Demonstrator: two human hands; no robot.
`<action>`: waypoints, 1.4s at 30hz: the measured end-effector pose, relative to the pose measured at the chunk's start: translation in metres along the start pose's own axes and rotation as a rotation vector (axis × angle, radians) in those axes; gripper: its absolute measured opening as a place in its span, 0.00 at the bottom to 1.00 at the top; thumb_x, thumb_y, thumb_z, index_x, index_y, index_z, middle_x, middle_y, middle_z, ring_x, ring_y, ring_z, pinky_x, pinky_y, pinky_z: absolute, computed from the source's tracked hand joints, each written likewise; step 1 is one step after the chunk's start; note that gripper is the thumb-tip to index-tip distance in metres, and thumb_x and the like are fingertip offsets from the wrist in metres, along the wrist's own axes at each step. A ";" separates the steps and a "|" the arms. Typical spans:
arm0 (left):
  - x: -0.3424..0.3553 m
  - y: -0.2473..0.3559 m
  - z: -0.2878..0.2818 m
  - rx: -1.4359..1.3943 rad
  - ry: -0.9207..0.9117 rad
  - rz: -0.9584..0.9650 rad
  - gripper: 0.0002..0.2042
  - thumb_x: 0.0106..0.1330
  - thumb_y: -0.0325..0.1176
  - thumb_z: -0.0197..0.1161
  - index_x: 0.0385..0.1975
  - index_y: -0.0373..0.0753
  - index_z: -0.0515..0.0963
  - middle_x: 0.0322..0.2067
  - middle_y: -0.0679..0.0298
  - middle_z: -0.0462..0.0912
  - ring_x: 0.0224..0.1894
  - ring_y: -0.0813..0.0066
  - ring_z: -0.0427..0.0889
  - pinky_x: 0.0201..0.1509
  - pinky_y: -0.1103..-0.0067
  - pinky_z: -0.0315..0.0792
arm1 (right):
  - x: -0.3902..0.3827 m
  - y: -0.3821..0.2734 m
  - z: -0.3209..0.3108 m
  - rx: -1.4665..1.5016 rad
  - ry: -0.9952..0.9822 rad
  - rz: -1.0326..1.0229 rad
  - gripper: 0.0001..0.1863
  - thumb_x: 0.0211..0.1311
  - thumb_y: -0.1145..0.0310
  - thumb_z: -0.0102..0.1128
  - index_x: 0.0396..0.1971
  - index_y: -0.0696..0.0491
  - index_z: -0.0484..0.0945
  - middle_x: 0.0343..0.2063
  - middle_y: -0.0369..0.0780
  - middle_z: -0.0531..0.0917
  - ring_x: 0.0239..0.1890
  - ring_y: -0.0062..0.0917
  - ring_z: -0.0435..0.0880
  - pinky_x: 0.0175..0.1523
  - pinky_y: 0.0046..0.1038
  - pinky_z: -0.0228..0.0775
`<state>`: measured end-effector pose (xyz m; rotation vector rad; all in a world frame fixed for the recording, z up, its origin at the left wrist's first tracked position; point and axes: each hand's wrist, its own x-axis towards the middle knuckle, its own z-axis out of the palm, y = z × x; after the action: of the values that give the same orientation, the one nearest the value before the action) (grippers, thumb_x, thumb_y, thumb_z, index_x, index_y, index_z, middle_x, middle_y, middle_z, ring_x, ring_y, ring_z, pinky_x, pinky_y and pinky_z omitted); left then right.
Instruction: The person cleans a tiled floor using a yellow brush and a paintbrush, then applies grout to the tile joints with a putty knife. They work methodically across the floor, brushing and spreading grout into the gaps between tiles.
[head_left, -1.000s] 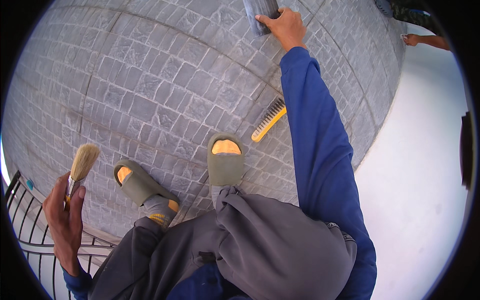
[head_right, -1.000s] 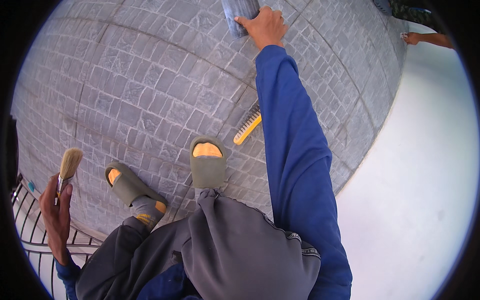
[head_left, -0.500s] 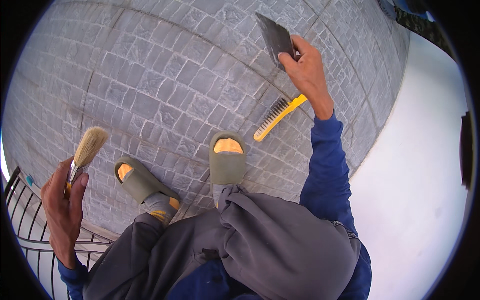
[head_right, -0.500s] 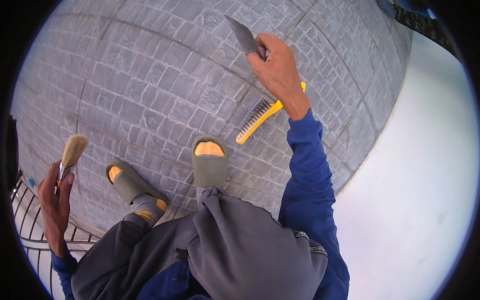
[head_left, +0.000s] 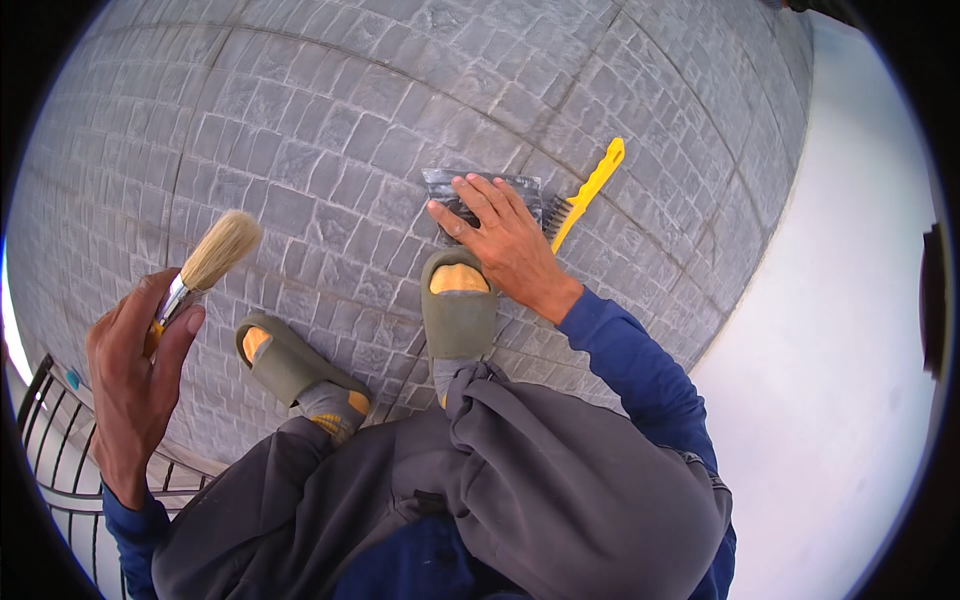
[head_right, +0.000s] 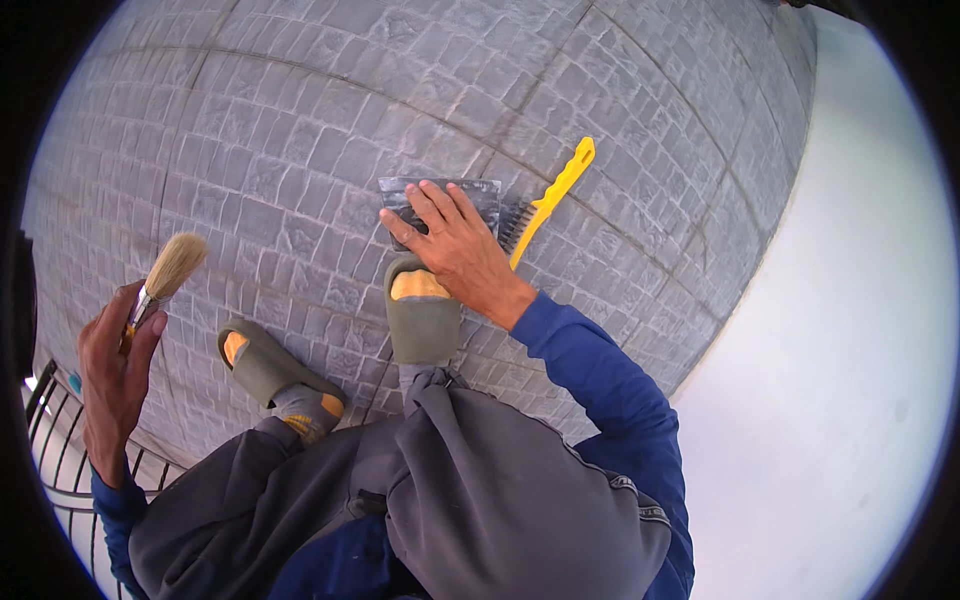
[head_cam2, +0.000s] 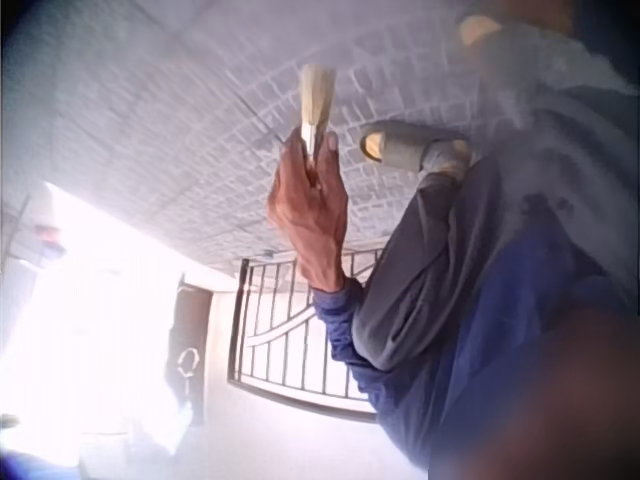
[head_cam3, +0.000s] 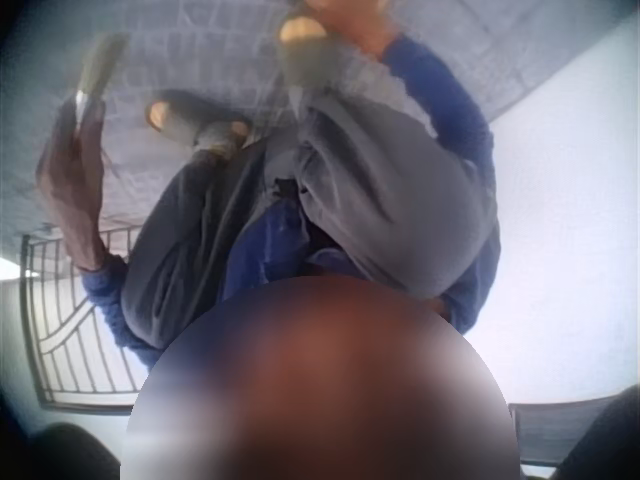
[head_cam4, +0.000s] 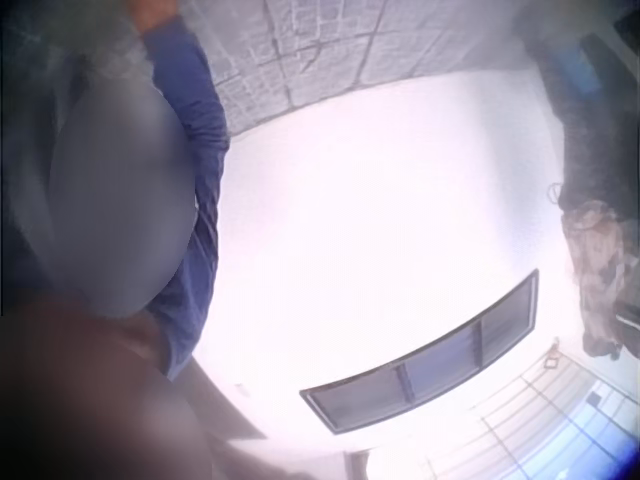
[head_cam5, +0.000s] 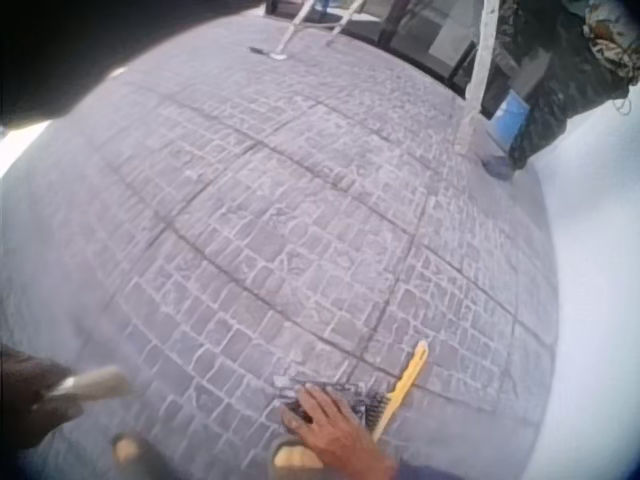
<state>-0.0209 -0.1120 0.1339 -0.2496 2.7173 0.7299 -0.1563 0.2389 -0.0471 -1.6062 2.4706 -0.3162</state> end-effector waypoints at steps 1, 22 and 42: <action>-0.001 0.000 0.001 -0.001 0.014 -0.001 0.14 0.68 0.34 0.64 0.45 0.29 0.77 0.22 0.55 0.79 0.19 0.74 0.73 0.24 0.75 0.67 | 0.002 0.001 0.002 0.003 0.013 -0.048 0.31 0.60 0.76 0.54 0.66 0.49 0.67 0.60 0.49 0.70 0.62 0.42 0.69 0.66 0.46 0.62; -0.005 0.002 0.002 -0.013 -0.039 -0.081 0.13 0.68 0.32 0.64 0.45 0.30 0.77 0.22 0.57 0.78 0.19 0.76 0.72 0.24 0.75 0.64 | 0.043 -0.023 0.022 -0.381 -0.050 0.154 0.29 0.62 0.70 0.54 0.64 0.62 0.67 0.64 0.54 0.68 0.68 0.45 0.66 0.67 0.54 0.61; -0.005 0.000 0.004 -0.054 -0.023 -0.065 0.13 0.68 0.33 0.64 0.45 0.30 0.77 0.23 0.56 0.78 0.21 0.75 0.74 0.25 0.75 0.66 | 0.054 -0.041 0.034 -0.387 -0.164 0.278 0.29 0.59 0.73 0.57 0.61 0.67 0.68 0.58 0.61 0.73 0.60 0.49 0.74 0.51 0.53 0.78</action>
<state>-0.0155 -0.1097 0.1328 -0.3384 2.6570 0.7833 -0.1326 0.1703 -0.0704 -1.3106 2.6911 0.3380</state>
